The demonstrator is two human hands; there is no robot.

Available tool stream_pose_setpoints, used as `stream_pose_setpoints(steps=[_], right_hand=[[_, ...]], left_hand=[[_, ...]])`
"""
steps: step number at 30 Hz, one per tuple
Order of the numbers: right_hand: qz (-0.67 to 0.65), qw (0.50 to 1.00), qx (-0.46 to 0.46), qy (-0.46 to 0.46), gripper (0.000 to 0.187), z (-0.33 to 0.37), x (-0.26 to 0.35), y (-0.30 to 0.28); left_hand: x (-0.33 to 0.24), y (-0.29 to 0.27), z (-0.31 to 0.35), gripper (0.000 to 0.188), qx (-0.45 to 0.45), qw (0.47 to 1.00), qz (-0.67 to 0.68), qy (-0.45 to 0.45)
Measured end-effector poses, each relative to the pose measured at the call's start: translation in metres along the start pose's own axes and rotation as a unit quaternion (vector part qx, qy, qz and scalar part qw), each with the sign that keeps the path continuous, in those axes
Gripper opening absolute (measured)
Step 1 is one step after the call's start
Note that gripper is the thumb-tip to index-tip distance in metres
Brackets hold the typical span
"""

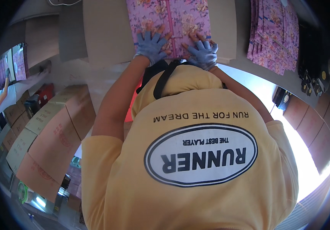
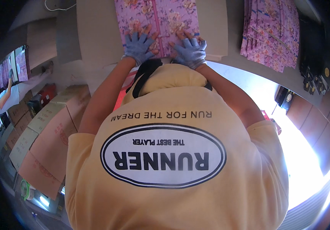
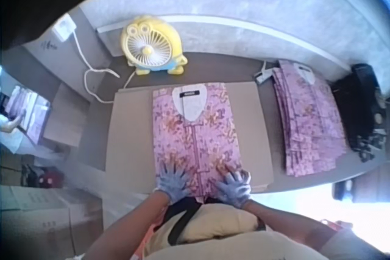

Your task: The person folds a pink floral-patterned garment on a table using gloved hands. They smooth the fabric, fold the sides inward, and fold the bottom up to create a compact rectangular shape. The folded garment is then placed on a stack of similar items.

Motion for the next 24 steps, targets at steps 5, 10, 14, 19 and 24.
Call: stream_pose_setpoints(steps=[5, 10, 14, 19, 24], right_hand=[[0.018, 1.000, 0.024, 0.005, 0.058, 0.0007, -0.0017, 0.0020], [0.017, 1.000, 0.019, -0.001, 0.057, 0.0003, -0.0020, 0.0047], [0.001, 1.000, 0.006, 0.007, 0.056, -0.0003, -0.0012, 0.0010], [-0.019, 1.000, -0.006, 0.011, 0.056, 0.0001, -0.0012, 0.0001], [-0.020, 1.000, -0.017, 0.006, 0.055, 0.0023, -0.0017, 0.0025]], left_hand=[[-0.0012, -0.0011, -0.0018, 0.075, 0.005, 1.000, 0.005, 0.006], [0.0007, -0.0005, -0.0038, 0.079, 0.015, 1.000, 0.007, 0.006], [0.0010, -0.0023, -0.0039, 0.084, 0.033, 0.999, 0.008, -0.002], [0.0001, -0.0038, -0.0033, 0.086, 0.039, 0.999, 0.021, -0.005], [0.0012, -0.0008, -0.0040, 0.088, 0.024, 0.999, 0.021, 0.001]])
Point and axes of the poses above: each hand's wrist, its own z-axis away from the middle knuckle, its own y-axis out of the palm, x = y × z, the point moved 7 cm from there along -z, towards the middle knuckle
